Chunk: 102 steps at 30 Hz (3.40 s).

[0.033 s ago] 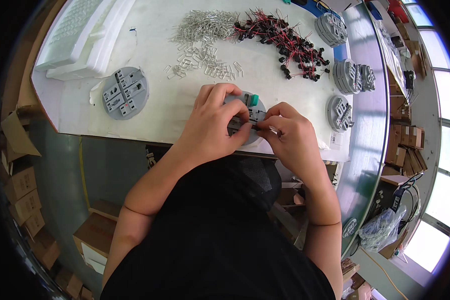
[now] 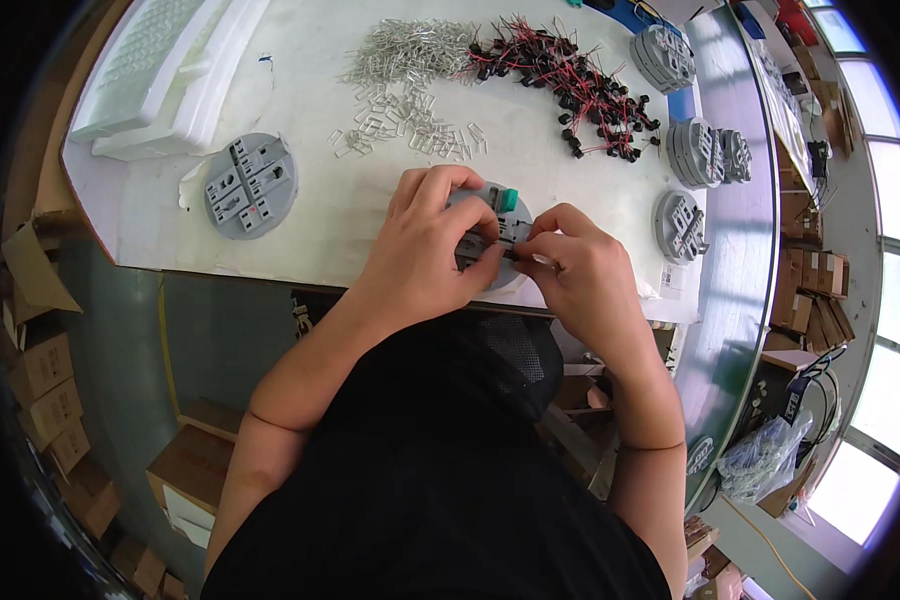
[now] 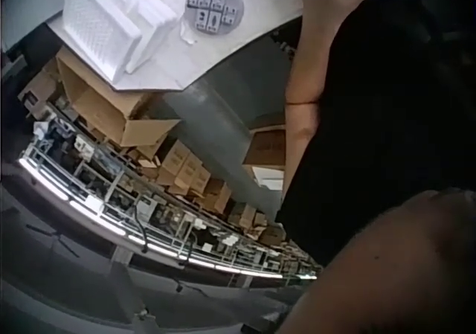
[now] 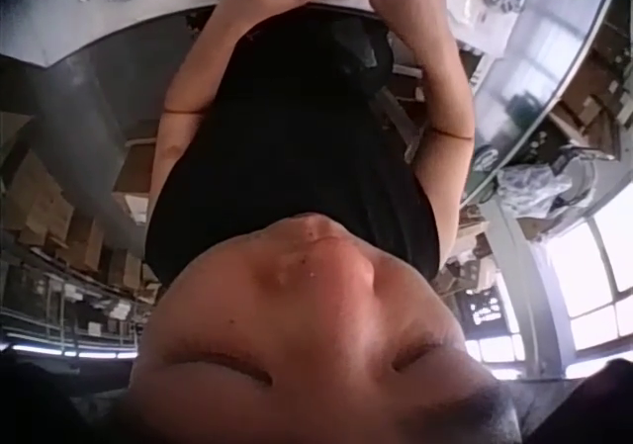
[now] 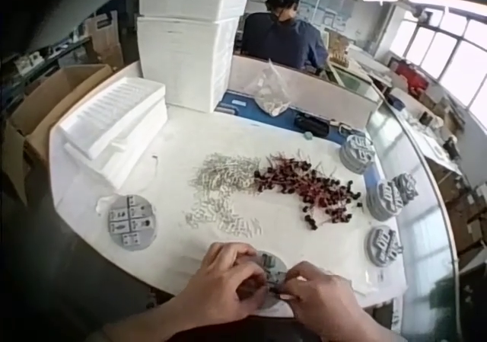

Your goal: Assemble small electronic pins and components into a circular plastic base at a production workstation.

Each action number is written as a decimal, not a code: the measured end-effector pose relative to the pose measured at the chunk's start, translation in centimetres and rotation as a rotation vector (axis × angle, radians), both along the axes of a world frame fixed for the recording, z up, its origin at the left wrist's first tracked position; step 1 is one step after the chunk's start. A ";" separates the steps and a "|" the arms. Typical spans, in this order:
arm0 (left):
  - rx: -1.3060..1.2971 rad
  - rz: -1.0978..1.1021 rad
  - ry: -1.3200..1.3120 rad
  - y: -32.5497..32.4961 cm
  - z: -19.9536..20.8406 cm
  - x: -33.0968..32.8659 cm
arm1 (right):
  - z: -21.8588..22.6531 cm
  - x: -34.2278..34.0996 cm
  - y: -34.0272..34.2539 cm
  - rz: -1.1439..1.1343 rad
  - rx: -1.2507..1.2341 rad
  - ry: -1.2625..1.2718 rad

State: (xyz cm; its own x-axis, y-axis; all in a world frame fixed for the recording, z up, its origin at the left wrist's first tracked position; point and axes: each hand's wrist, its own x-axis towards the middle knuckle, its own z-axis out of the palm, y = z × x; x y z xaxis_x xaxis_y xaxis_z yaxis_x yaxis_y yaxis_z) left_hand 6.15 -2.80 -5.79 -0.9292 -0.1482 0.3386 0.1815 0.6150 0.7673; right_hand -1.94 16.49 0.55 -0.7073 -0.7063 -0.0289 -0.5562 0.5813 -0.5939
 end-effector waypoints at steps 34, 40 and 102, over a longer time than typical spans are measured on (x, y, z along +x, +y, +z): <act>-0.264 -0.162 -0.073 0.9 4.0 -0.6 | 2.3 -1.9 2.9 -0.151 -1.178 -0.749; 0.081 -0.104 0.167 0.8 0.7 0.5 | 1.2 -1.8 3.8 -0.174 -0.251 -0.140; -0.105 -0.071 -0.004 -0.7 -0.6 1.3 | -0.8 -1.2 -1.8 0.371 0.203 0.447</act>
